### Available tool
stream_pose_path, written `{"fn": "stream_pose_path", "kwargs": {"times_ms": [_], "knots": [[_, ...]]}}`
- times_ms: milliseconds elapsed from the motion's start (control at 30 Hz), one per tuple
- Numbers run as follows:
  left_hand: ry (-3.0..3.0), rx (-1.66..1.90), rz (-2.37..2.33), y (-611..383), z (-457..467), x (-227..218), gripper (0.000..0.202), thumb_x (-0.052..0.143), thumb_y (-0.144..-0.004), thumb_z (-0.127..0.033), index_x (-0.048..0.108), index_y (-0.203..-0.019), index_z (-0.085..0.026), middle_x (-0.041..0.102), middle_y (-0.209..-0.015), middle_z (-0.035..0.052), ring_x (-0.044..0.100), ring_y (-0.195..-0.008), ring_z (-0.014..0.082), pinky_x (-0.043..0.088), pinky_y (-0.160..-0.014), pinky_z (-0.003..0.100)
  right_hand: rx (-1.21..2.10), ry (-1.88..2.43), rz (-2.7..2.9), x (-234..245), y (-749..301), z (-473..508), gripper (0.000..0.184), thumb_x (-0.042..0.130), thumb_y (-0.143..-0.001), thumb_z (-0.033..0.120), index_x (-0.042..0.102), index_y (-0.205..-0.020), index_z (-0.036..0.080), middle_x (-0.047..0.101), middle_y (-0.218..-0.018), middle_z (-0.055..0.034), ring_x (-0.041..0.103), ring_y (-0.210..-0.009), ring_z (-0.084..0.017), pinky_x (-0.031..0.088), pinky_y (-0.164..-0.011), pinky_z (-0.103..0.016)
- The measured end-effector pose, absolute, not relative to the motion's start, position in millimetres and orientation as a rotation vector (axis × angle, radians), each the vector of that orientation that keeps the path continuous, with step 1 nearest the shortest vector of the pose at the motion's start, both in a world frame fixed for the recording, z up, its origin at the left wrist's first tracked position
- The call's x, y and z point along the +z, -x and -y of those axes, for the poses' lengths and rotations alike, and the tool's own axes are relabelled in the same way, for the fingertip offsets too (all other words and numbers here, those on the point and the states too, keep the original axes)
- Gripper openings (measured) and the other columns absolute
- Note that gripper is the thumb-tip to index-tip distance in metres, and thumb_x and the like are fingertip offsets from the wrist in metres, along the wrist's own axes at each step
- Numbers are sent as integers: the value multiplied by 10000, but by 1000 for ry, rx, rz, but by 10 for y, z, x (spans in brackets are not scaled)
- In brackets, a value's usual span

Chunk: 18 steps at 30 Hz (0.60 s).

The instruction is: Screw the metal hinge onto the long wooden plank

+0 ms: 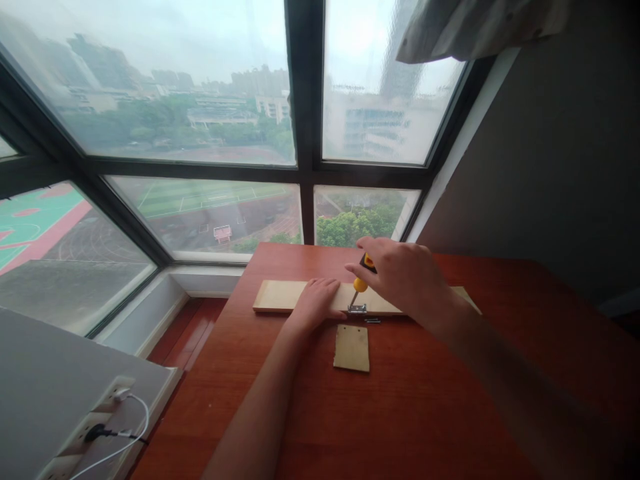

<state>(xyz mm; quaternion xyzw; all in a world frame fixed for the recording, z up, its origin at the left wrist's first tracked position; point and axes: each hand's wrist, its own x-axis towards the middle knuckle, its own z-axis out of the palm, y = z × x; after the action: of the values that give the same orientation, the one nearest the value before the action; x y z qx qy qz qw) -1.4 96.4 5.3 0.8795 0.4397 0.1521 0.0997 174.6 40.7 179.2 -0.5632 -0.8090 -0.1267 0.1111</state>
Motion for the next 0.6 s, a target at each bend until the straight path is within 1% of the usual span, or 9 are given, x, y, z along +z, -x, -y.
{"fn": "stream_pose_path", "kwargs": {"times_ms": [67, 133, 233, 300, 333, 400, 500, 567, 600], "knots": [[-2598, 437, -1308, 13, -962, 65, 729, 814, -605, -474, 529, -1222, -211, 599, -1251, 106, 549, -1139, 301, 382, -991, 393, -370, 1685, 2362, 1786, -1713, -389, 371, 426, -918, 495, 605, -1067, 205, 692, -868, -85, 648, -707, -243, 405, -568, -321], [-2602, 434, -1302, 12, -953, 86, 719, 816, -604, -473, 535, -1212, -212, 602, -1241, 104, 549, -1138, 300, 386, -984, 388, -258, 1616, 2363, 1774, -1720, -386, 351, 455, -909, 422, 580, -1140, 189, 692, -966, -97, 654, -796, -243, 438, -623, -328], [-2601, 436, -1302, 6, -936, 110, 697, 817, -604, -470, 543, -1191, -215, 617, -1206, 101, 561, -1117, 297, 391, -973, 382, -29, 1412, 2419, 1763, -1781, -403, 431, 474, -875, 275, 499, -1291, 160, 645, -1178, -106, 625, -992, -229, 466, -766, -322], [-2596, 439, -1318, 1, -931, 109, 686, 816, -606, -472, 543, -1181, -215, 625, -1185, 101, 568, -1104, 297, 394, -969, 385, 10, 1368, 2447, 1767, -1813, -414, 442, 477, -872, 261, 495, -1305, 174, 636, -1207, -96, 615, -1026, -229, 463, -799, -324], [-2596, 445, -1323, -1, -931, 105, 686, 817, -603, -473, 543, -1177, -213, 627, -1179, 103, 569, -1103, 298, 396, -968, 387, -22, 1389, 2447, 1772, -1817, -414, 426, 481, -879, 283, 507, -1293, 187, 646, -1187, -92, 622, -1007, -234, 464, -783, -329], [-2598, 452, -1322, -4, -936, 93, 689, 824, -592, -472, 545, -1164, -207, 629, -1175, 105, 568, -1105, 302, 401, -965, 390, -139, 1471, 2439, 1786, -1796, -402, 386, 482, -898, 350, 534, -1252, 207, 675, -1104, -89, 645, -919, -243, 461, -705, -333], [-2597, 434, -1313, -3, -943, 92, 689, 825, -593, -465, 546, -1167, -206, 614, -1211, 107, 559, -1126, 305, 399, -975, 396, -328, 1607, 2424, 1802, -1728, -365, 369, 441, -923, 457, 574, -1169, 215, 699, -944, -84, 653, -756, -242, 414, -580, -323], [-2593, 419, -1313, 0, -940, 107, 691, 820, -604, -459, 540, -1185, -211, 603, -1235, 107, 552, -1140, 306, 396, -979, 398, -379, 1659, 2414, 1803, -1702, -343, 378, 413, -929, 494, 597, -1103, 215, 696, -870, -76, 642, -691, -236, 389, -550, -318], [-2591, 417, -1314, 1, -935, 117, 694, 819, -607, -457, 537, -1192, -210, 601, -1241, 109, 549, -1145, 306, 397, -980, 397, -368, 1662, 2406, 1801, -1704, -337, 377, 411, -928, 497, 601, -1088, 213, 695, -867, -74, 641, -693, -235, 391, -555, -318]]}}
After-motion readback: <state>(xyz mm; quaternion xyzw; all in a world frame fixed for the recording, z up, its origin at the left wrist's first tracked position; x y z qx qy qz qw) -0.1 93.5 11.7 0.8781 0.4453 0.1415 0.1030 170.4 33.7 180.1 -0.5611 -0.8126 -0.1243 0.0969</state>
